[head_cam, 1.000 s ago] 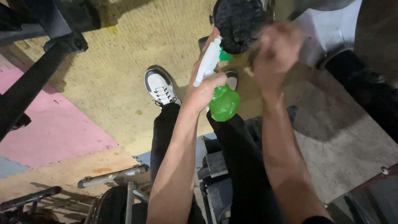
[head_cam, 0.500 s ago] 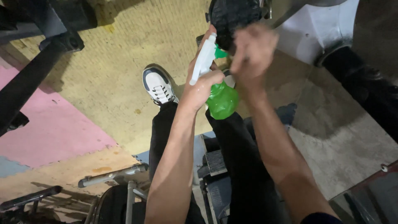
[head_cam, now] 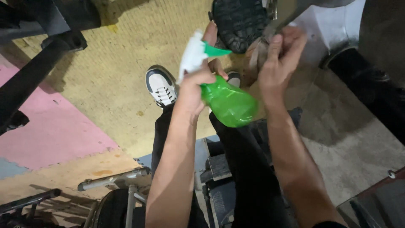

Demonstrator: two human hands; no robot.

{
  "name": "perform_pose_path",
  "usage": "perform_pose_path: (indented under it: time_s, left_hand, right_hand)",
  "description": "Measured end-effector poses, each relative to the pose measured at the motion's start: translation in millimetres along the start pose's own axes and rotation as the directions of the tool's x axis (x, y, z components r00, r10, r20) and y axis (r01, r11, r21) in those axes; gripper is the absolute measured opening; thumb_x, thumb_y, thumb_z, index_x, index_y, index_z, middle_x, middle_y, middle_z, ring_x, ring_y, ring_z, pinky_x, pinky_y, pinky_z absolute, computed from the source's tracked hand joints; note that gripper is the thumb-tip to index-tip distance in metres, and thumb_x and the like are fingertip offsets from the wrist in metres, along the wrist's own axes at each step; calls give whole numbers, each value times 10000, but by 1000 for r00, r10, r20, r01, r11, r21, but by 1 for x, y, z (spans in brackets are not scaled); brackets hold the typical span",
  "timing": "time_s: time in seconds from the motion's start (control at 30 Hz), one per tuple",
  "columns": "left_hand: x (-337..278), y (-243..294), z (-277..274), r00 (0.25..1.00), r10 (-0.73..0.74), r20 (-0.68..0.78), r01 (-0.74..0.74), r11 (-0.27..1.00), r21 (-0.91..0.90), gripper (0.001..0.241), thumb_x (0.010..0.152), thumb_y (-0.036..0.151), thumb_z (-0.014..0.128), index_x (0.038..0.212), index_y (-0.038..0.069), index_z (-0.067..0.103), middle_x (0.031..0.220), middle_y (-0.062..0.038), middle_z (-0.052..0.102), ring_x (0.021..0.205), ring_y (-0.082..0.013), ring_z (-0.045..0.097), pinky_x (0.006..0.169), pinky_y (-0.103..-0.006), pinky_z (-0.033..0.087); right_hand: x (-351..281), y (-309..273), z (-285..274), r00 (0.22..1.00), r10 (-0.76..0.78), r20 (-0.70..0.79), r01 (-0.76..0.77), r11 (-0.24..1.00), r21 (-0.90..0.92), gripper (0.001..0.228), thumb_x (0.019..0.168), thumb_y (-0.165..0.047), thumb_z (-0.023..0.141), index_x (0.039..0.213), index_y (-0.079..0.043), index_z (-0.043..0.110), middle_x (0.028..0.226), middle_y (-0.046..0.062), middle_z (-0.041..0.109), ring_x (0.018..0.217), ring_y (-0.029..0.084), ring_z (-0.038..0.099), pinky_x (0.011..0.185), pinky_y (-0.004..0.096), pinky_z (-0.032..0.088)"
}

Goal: Wiping down cardio equipment such as a stationary bike and elliptical machine with a spray bottle and cloth.

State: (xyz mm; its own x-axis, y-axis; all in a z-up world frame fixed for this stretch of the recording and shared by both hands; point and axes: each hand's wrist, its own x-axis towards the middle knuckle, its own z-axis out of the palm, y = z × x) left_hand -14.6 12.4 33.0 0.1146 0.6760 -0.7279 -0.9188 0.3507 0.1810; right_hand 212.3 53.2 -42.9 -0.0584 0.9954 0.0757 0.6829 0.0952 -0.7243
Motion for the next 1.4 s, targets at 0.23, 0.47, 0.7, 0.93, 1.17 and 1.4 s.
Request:
perform_pose_path:
  time_s: [0.23, 0.47, 0.7, 0.93, 1.17, 1.4]
  left_hand:
    - [6, -17, -19, 978, 190, 84, -207, 918, 339, 960, 773, -24, 548, 1683, 141, 289, 859, -75, 569, 828, -182, 617, 799, -319, 528]
    - [24, -65, -49, 999, 16, -34, 0, 909, 416, 656, 862, 15, 619, 1480, -19, 398, 1044, -163, 679, 848, -196, 667, 756, -325, 551]
    - [38, -93, -71, 954, -265, -138, 261, 964, -52, 675, 917, -24, 560, 1403, -396, 274, 1164, -394, 569, 924, -316, 705, 876, -386, 583]
    - [19, -31, -1, 957, 245, 156, -255, 966, 48, 1108, 709, -39, 519, 1698, 224, 94, 1722, -189, 292, 798, -200, 608, 818, -346, 565]
    - [38, -68, -60, 986, 14, -168, 28, 969, 247, 312, 842, 56, 573, 1039, -186, 580, 884, -147, 640, 743, -184, 604, 690, -332, 512]
    - [35, -58, -34, 981, -158, -114, 163, 986, 44, 148, 722, 53, 584, 829, -26, 650, 774, -167, 679, 665, -269, 656, 636, -398, 562]
  right_hand:
    - [32, 12, -13, 862, 475, 176, -466, 609, 642, 79, 1183, -86, 588, 1228, -28, 558, 878, 37, 454, 714, 106, 378, 663, 296, 321]
    - [67, -33, 27, 988, 46, 147, -104, 903, 418, 223, 1088, -40, 692, 1268, -16, 562, 1085, 91, 637, 979, 179, 583, 865, 360, 486]
    - [69, 3, 32, 998, -58, 29, 48, 962, 267, 149, 1110, 15, 693, 1029, -22, 573, 828, 6, 544, 710, 104, 433, 649, 293, 351]
    - [54, -44, 0, 995, -62, -79, 86, 936, 342, 212, 977, -44, 662, 1176, 6, 606, 1032, 56, 626, 909, 150, 560, 788, 305, 468]
    - [78, -55, 16, 930, -275, 245, 274, 961, 36, 165, 993, 13, 735, 1150, 2, 684, 1120, 171, 670, 1012, 385, 654, 843, 433, 518]
    - [80, -72, 27, 832, -297, 469, 371, 926, -72, 55, 1028, -51, 757, 1070, -64, 725, 1159, 107, 701, 1096, 355, 647, 893, 484, 496]
